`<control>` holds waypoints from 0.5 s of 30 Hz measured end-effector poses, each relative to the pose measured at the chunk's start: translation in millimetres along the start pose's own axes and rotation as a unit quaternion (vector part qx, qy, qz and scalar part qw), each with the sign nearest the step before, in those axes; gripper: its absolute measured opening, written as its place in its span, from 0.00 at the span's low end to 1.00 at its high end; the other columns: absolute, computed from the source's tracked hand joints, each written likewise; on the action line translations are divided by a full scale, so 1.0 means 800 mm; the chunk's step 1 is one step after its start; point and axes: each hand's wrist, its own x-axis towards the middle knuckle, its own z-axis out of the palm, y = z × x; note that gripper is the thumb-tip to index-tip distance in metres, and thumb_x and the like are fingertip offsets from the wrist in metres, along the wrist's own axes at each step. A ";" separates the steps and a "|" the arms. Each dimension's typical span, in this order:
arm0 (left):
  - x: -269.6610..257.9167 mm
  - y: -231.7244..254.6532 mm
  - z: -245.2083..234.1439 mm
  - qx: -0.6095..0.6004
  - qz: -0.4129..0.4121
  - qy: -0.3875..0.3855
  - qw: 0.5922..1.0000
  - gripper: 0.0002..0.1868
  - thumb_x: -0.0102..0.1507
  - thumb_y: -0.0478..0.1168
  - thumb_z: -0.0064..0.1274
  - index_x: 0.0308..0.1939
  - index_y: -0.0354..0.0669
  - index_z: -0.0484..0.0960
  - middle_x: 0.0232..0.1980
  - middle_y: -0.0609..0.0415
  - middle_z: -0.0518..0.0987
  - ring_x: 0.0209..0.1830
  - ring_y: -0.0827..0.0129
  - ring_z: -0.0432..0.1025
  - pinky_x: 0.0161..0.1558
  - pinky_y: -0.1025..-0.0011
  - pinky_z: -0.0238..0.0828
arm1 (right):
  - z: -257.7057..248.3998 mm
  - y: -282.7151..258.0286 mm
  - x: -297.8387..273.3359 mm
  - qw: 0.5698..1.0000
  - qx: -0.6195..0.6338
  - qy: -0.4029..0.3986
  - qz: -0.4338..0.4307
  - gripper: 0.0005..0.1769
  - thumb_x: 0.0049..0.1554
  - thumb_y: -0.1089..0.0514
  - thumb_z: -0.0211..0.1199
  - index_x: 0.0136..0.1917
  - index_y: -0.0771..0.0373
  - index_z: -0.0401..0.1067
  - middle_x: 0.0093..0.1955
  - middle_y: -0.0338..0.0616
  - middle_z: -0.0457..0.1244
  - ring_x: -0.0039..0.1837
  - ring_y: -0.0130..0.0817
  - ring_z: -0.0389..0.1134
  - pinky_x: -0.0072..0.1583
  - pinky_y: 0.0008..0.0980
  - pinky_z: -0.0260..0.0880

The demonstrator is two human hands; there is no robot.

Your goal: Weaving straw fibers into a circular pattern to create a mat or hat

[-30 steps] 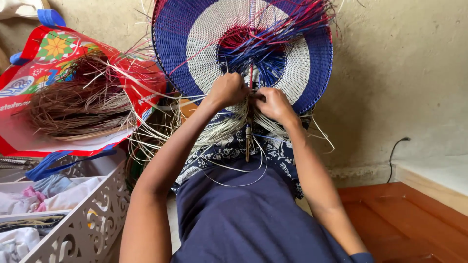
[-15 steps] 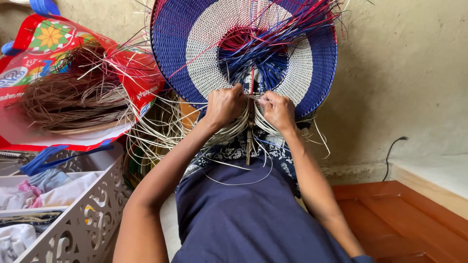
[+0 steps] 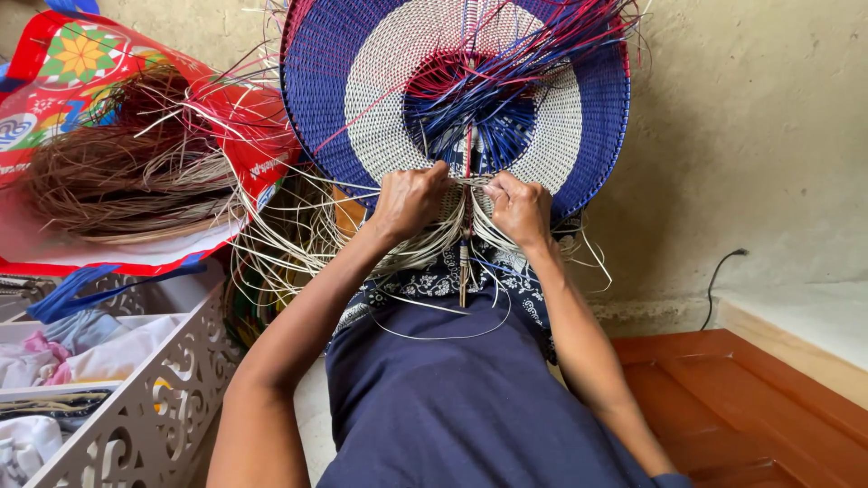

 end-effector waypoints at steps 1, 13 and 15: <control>0.000 -0.001 0.001 -0.006 0.000 -0.001 1.000 0.06 0.67 0.47 0.47 0.37 0.53 0.70 0.24 0.52 0.77 0.24 0.43 0.77 0.31 0.48 0.74 | -0.003 -0.005 0.001 1.000 0.004 0.003 0.001 0.04 0.58 0.53 0.66 0.40 0.47 0.76 0.28 0.49 0.65 0.38 0.59 0.71 0.40 0.52 0.69; -0.001 -0.001 -0.002 0.003 0.003 0.012 1.000 0.07 0.67 0.48 0.46 0.36 0.55 0.70 0.24 0.51 0.78 0.24 0.42 0.77 0.31 0.48 0.75 | 0.002 0.004 -0.001 1.000 0.015 0.014 -0.001 0.06 0.58 0.54 0.66 0.38 0.46 0.76 0.27 0.47 0.64 0.37 0.57 0.71 0.39 0.48 0.69; -0.003 -0.001 -0.001 0.003 0.001 0.011 1.000 0.07 0.68 0.48 0.46 0.36 0.55 0.70 0.24 0.51 0.78 0.24 0.41 0.78 0.31 0.48 0.75 | 0.004 0.006 -0.001 1.000 0.014 0.012 -0.002 0.06 0.58 0.54 0.66 0.39 0.47 0.76 0.27 0.48 0.65 0.38 0.57 0.71 0.39 0.49 0.69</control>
